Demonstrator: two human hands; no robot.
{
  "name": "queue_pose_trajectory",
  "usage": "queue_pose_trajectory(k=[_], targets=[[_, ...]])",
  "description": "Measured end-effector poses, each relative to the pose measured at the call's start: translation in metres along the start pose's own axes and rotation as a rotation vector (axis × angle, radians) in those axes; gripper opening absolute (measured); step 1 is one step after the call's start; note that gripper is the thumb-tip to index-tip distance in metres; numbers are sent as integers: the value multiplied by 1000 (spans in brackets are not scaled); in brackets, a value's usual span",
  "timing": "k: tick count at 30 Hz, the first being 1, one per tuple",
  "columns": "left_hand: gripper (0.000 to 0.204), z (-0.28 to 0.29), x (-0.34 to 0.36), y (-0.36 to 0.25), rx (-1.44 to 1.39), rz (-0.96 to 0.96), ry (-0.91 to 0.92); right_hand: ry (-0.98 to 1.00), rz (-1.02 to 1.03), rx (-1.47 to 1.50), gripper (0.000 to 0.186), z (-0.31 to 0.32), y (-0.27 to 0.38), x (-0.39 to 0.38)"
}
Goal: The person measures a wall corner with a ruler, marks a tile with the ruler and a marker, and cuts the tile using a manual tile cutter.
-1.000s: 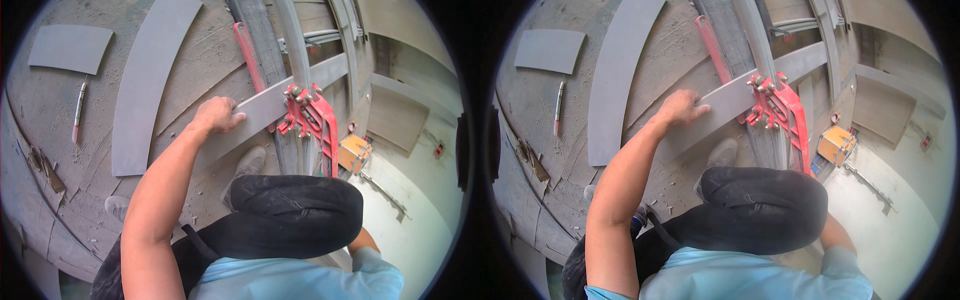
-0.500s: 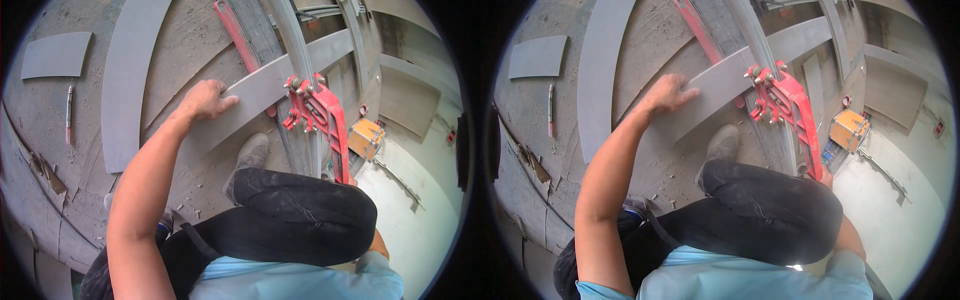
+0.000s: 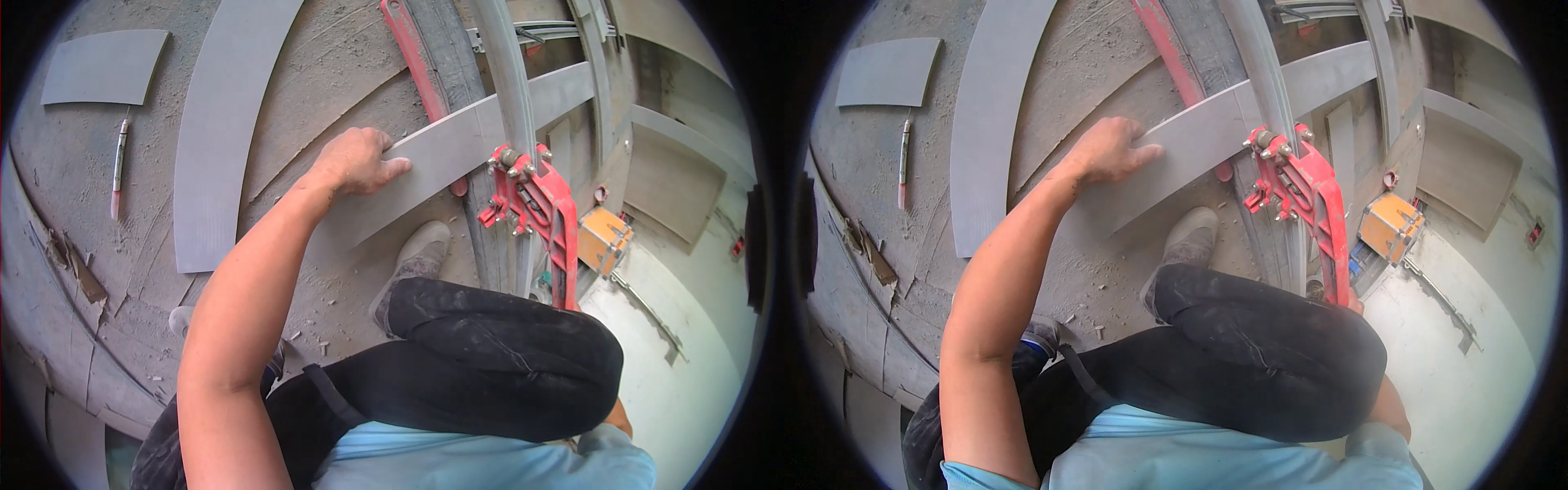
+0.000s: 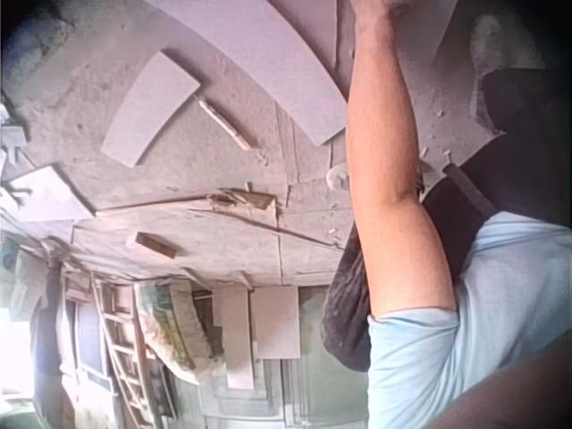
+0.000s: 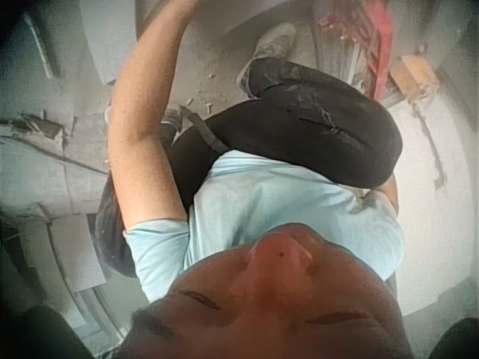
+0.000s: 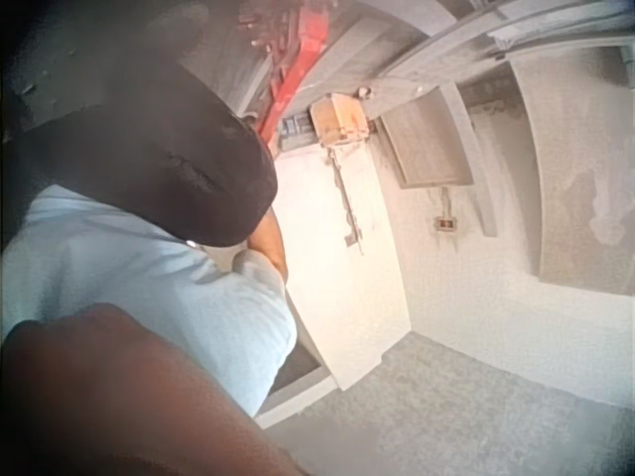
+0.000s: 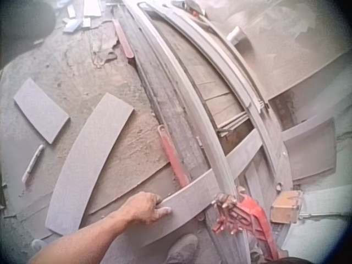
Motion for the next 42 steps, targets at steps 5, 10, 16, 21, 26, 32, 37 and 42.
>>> queue_pose_trajectory(k=[5,10,16,21,26,32,37,42], targets=[[42,5,-4,-1,-34,37,20,-2,-28,-15,32,1,-15,1],[43,5,-4,0,1,60,41,-14,-58,-28,31,0,-33,5],[44,2,-4,2,12,49,28,-17,-50,2,33,-5,-15,2],[45,1,-3,1,25,40,34,8,51,43,34,-11,7,1],[45,4,-4,-2,26,32,23,-18,20,54,33,-9,15,-2],[43,6,-2,-1,-3,19,-22,-2,-49,29,32,-11,2,2],[43,3,-2,0,-7,46,24,-23,-4,52,34,-12,-2,3],[43,4,-1,-1,-49,45,9,4,33,9,34,-5,18,6]])
Point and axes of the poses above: each hand's wrist, its own x-axis towards the middle knuckle, its own z-axis out of the back of the hand, y = z × x, the point moved 10 cm from there along x, towards the middle knuckle, and after that the axes turned 11 degrees about x, right-handed, at the moved point
